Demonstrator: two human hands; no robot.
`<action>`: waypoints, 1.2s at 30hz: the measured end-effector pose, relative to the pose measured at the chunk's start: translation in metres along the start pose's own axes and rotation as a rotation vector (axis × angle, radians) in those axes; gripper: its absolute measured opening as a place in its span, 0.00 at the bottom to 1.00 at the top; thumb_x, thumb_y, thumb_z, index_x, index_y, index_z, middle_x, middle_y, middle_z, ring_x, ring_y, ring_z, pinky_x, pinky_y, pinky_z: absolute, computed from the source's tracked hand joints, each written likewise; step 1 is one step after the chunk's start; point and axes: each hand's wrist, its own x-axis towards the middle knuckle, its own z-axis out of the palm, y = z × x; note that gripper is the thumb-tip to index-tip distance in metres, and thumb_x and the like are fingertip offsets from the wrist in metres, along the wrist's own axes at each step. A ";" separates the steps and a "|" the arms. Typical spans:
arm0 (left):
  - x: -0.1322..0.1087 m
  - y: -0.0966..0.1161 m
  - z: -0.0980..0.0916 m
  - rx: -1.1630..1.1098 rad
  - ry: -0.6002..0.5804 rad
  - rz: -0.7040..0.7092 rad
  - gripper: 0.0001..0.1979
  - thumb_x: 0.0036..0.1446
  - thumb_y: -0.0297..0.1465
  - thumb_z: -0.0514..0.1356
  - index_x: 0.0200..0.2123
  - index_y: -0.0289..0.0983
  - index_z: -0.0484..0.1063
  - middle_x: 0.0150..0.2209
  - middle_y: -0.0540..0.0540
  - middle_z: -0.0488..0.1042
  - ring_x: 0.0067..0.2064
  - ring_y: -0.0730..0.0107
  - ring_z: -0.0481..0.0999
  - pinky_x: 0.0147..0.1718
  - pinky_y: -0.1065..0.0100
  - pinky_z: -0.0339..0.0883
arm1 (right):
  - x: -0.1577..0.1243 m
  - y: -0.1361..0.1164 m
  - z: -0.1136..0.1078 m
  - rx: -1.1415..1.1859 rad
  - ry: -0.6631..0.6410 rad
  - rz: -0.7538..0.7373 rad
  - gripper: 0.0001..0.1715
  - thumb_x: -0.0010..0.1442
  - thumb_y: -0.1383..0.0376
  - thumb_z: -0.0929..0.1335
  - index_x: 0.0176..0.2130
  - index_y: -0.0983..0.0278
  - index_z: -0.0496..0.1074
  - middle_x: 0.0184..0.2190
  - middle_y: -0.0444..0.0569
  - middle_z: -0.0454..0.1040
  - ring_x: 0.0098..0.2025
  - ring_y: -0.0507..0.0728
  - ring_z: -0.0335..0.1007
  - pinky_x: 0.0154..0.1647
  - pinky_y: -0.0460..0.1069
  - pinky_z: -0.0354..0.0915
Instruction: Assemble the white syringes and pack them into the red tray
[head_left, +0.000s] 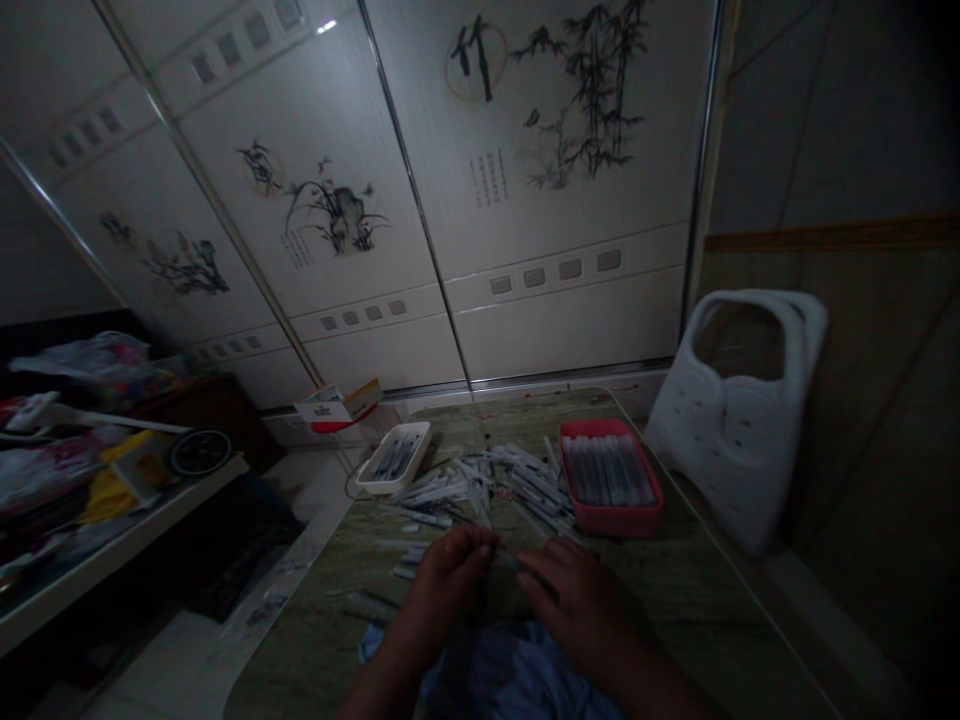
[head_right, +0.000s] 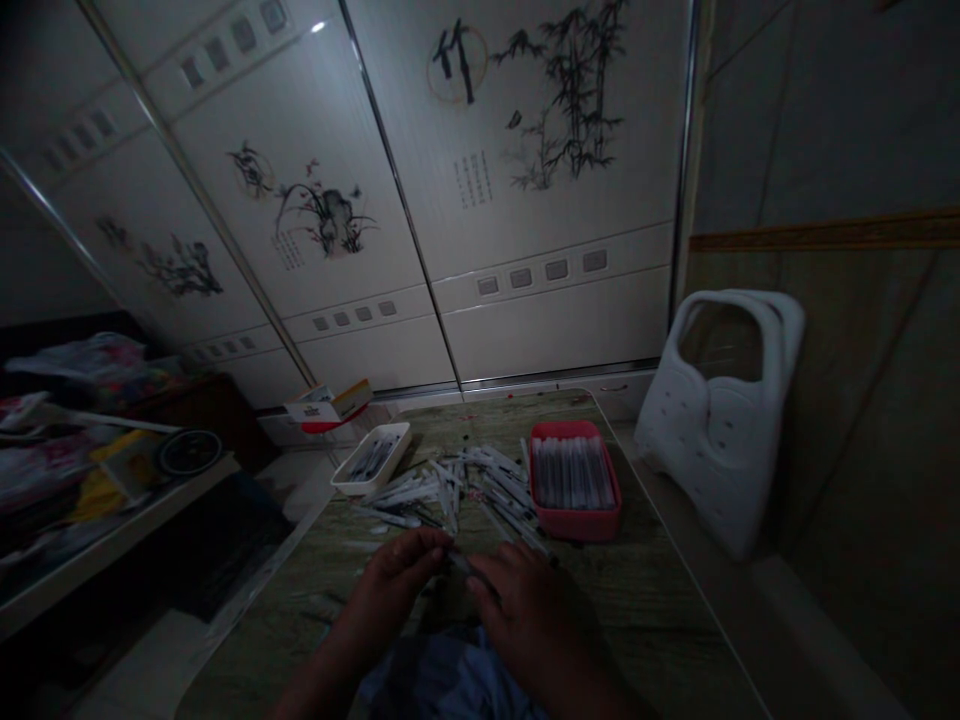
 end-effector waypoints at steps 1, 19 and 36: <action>-0.001 0.000 0.001 -0.001 -0.002 -0.005 0.12 0.56 0.39 0.66 0.39 0.38 0.79 0.34 0.45 0.78 0.36 0.64 0.73 0.37 0.66 0.65 | 0.000 0.000 0.000 0.000 -0.001 -0.001 0.16 0.69 0.61 0.64 0.51 0.55 0.78 0.41 0.48 0.78 0.46 0.59 0.72 0.48 0.53 0.64; -0.004 0.004 0.017 -0.194 0.104 -0.064 0.15 0.57 0.44 0.65 0.39 0.39 0.76 0.36 0.45 0.78 0.39 0.64 0.74 0.42 0.65 0.65 | 0.002 0.001 -0.002 0.101 0.014 -0.013 0.15 0.70 0.62 0.63 0.45 0.57 0.78 0.42 0.49 0.78 0.45 0.58 0.72 0.48 0.52 0.64; 0.001 0.005 0.024 -0.301 0.063 -0.127 0.20 0.55 0.45 0.66 0.47 0.40 0.78 0.45 0.44 0.78 0.36 0.69 0.72 0.37 0.68 0.65 | 0.000 0.003 -0.004 0.309 0.053 0.106 0.16 0.70 0.58 0.61 0.37 0.59 0.74 0.33 0.45 0.77 0.37 0.55 0.72 0.37 0.48 0.61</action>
